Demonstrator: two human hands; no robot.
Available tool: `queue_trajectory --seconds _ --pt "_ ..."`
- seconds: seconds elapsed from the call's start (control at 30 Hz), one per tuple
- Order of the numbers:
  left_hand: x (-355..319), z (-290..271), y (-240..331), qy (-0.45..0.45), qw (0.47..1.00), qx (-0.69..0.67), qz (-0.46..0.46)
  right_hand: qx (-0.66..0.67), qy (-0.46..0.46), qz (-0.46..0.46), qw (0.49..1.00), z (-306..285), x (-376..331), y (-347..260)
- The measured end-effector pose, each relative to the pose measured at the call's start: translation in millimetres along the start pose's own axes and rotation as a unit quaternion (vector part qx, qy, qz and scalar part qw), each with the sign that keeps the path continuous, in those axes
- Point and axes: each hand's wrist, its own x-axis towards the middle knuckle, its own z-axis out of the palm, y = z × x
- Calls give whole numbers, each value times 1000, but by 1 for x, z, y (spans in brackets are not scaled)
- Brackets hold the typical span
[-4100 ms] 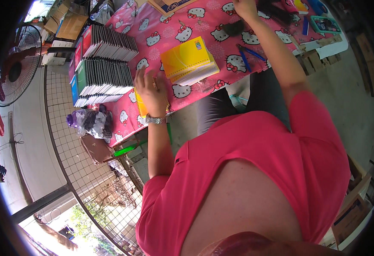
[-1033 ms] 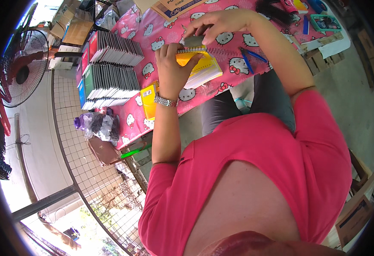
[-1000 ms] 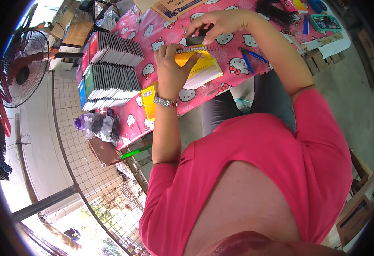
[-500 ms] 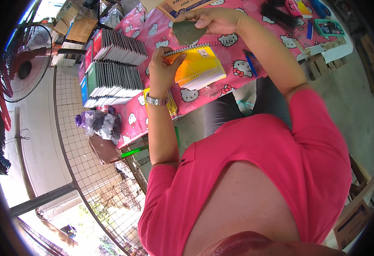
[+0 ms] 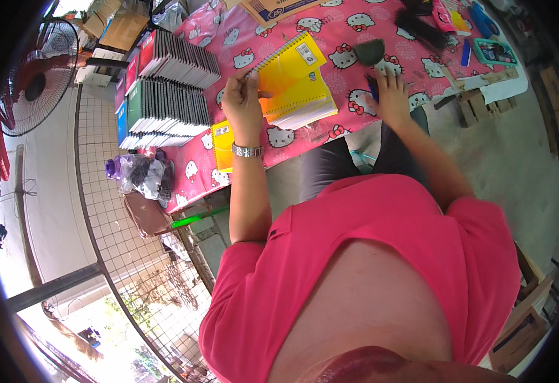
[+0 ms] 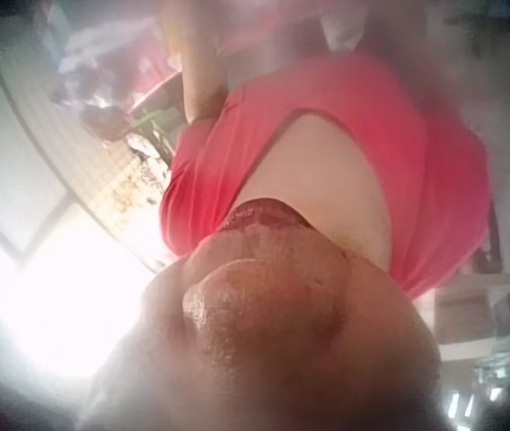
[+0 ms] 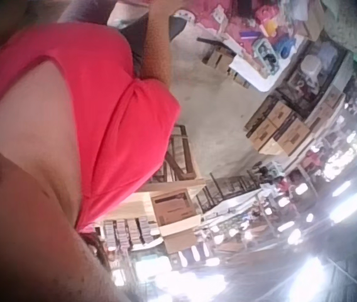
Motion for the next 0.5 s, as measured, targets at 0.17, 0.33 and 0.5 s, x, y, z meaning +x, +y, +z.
queue_trajectory --seconds 0.17,0.33,0.5 --pt "-1 7 4 13 1000 -7 4 206 -46 25 977 -26 -14 -4" --pt "-11 11 5 42 999 5 -10 392 57 -192 898 -130 32 -96" --pt "-22 16 2 87 991 62 85 312 38 -249 916 -141 46 -144"
